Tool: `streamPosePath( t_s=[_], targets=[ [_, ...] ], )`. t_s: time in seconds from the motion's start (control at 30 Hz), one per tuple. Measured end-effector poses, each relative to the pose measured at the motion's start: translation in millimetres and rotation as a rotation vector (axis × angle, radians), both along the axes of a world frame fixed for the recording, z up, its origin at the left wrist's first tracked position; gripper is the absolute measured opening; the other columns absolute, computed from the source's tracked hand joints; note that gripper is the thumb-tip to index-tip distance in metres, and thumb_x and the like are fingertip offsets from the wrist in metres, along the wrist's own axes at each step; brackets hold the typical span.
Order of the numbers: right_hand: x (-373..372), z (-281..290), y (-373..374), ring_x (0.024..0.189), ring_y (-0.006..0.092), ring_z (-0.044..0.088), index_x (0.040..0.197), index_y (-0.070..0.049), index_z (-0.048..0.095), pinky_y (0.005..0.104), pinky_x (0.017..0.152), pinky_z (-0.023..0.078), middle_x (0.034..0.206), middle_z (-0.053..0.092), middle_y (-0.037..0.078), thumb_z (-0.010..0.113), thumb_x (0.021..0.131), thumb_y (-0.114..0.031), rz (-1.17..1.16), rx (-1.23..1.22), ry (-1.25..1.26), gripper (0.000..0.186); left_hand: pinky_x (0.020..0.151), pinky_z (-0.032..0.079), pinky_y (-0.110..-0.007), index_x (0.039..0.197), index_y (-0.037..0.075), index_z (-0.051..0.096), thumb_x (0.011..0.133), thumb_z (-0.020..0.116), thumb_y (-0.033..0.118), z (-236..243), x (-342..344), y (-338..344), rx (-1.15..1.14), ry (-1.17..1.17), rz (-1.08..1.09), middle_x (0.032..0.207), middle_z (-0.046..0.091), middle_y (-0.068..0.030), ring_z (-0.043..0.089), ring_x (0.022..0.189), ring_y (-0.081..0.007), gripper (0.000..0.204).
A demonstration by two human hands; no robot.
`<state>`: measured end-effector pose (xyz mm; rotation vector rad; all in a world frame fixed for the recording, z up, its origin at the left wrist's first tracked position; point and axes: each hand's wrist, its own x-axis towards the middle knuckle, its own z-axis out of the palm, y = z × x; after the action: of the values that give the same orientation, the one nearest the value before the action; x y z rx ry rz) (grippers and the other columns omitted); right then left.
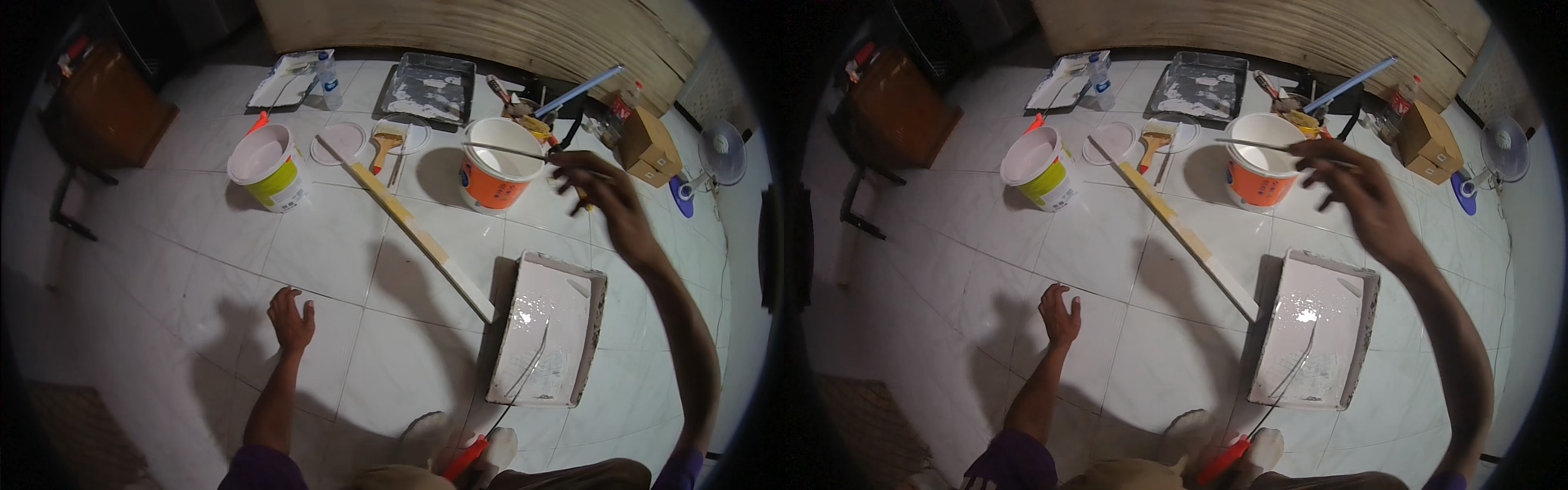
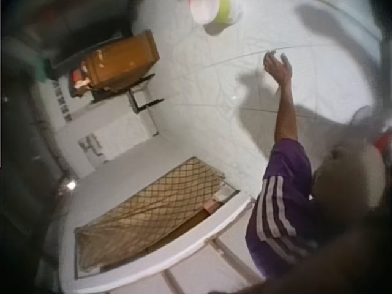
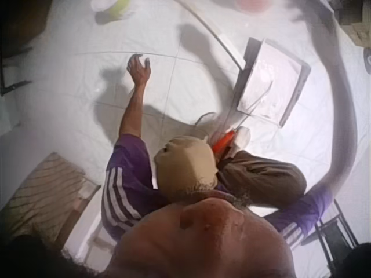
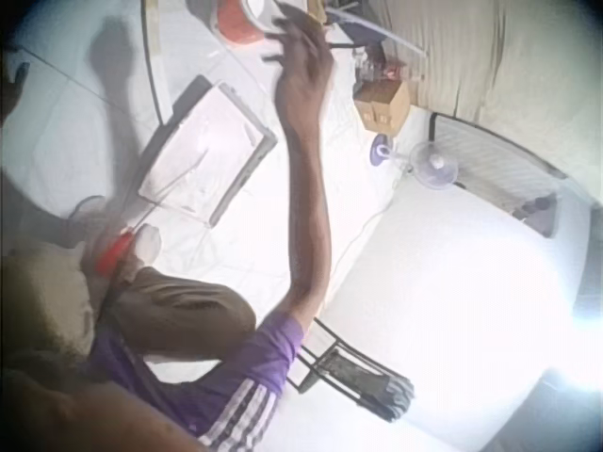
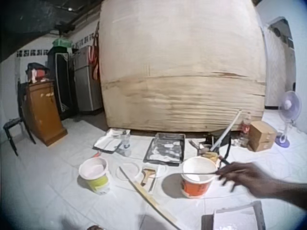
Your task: The person uses a paintbrush to spread white paint evenly across a paint tray, then picks up the tray and moves it across the room.
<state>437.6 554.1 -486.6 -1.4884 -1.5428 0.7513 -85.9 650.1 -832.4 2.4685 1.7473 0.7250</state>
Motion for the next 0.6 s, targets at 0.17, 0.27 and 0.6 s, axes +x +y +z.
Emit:
streamPosePath(
  t_s=[0.17, 0.27, 0.6],
  targets=[
    [-43, -135, 134, 0.104, 0.0246, 0.065, 0.132, -0.001, 0.058, 0.0373, 0.087, 0.053, 0.122, 0.064, 0.016, 0.049, 0.107, -0.021, -0.084, 0.066, 0.003, 0.033, 0.109, 0.030, -0.055, 0.131, 0.004, 0.055, 0.099, 0.056, 0.039, -2, 20, 2, -0.076, 0.003, -0.010, 0.141, 0.049, -0.0203, 0.043, 0.135, -0.0394, 0.048],
    [-57, -224, 203, 0.107, 0.0365, 0.064, 0.133, 0.000, 0.054, 0.0434, 0.093, 0.052, 0.119, 0.060, 0.022, 0.050, 0.104, -0.016, -0.200, 0.187, -0.245, 0.033, 0.109, 0.029, -0.055, 0.132, 0.004, 0.054, 0.098, 0.056, 0.040, 1, 21, 5, -0.093, -0.017, -0.026, 0.142, 0.049, -0.0200, 0.043, 0.135, -0.0393, 0.049],
    [-63, -335, 286, 0.125, 0.0399, 0.055, 0.143, -0.003, 0.047, 0.0506, 0.103, 0.047, 0.141, 0.051, 0.023, 0.063, 0.092, -0.034, -0.199, -0.146, -0.443, 0.061, 0.112, 0.028, -0.055, 0.132, 0.004, 0.054, 0.097, 0.057, 0.037, 5, 17, 16, -0.162, -0.013, -0.028, 0.146, 0.046, -0.0183, 0.040, 0.139, -0.0380, 0.048]
  ],
)
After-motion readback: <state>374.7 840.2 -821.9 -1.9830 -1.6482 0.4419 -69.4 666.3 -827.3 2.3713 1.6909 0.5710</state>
